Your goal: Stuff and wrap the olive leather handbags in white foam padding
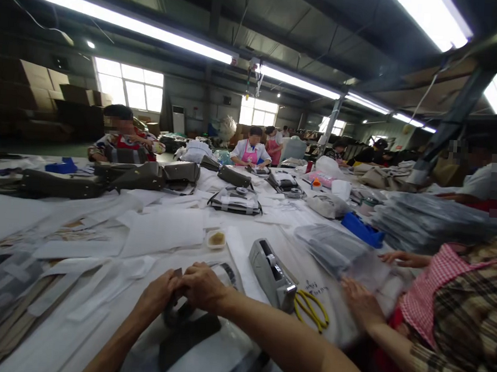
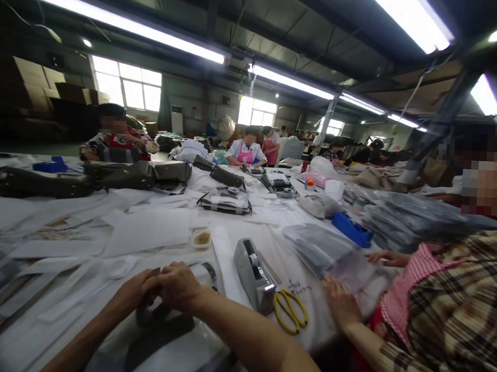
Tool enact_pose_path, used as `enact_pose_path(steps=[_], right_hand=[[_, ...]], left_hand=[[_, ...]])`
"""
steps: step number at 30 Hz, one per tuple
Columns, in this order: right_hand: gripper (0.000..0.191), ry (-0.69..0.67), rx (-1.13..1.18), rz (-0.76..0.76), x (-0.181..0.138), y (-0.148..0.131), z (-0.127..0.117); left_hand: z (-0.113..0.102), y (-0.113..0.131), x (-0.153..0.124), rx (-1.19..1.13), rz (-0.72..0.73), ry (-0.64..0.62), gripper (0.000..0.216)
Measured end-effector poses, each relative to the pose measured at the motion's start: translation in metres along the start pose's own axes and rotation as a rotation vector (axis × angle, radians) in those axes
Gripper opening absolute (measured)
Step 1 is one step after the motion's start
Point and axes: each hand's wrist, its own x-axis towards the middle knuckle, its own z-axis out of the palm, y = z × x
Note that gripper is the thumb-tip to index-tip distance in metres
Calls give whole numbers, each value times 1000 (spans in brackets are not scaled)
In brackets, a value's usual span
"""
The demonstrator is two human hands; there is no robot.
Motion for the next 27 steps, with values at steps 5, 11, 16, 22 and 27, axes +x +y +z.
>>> enact_pose_path(steps=[5, 11, 16, 22, 27], right_hand=[[9, -131, 294, 275, 5, -3, -23], [32, -329, 666, 622, 7, 3, -46], [41, -384, 734, 657, -1, 6, -49], [37, -370, 948, 731, -13, 6, -36], [31, -354, 1062, 677, -16, 11, -25]], left_hand=[[8, 2, -16, 165, 22, 10, 30], [14, 10, -33, 176, 42, 46, 34], [19, 4, -38, -83, -17, 46, 29], [21, -9, -41, -323, 152, -22, 44], [30, -28, -30, -416, 191, -14, 56]])
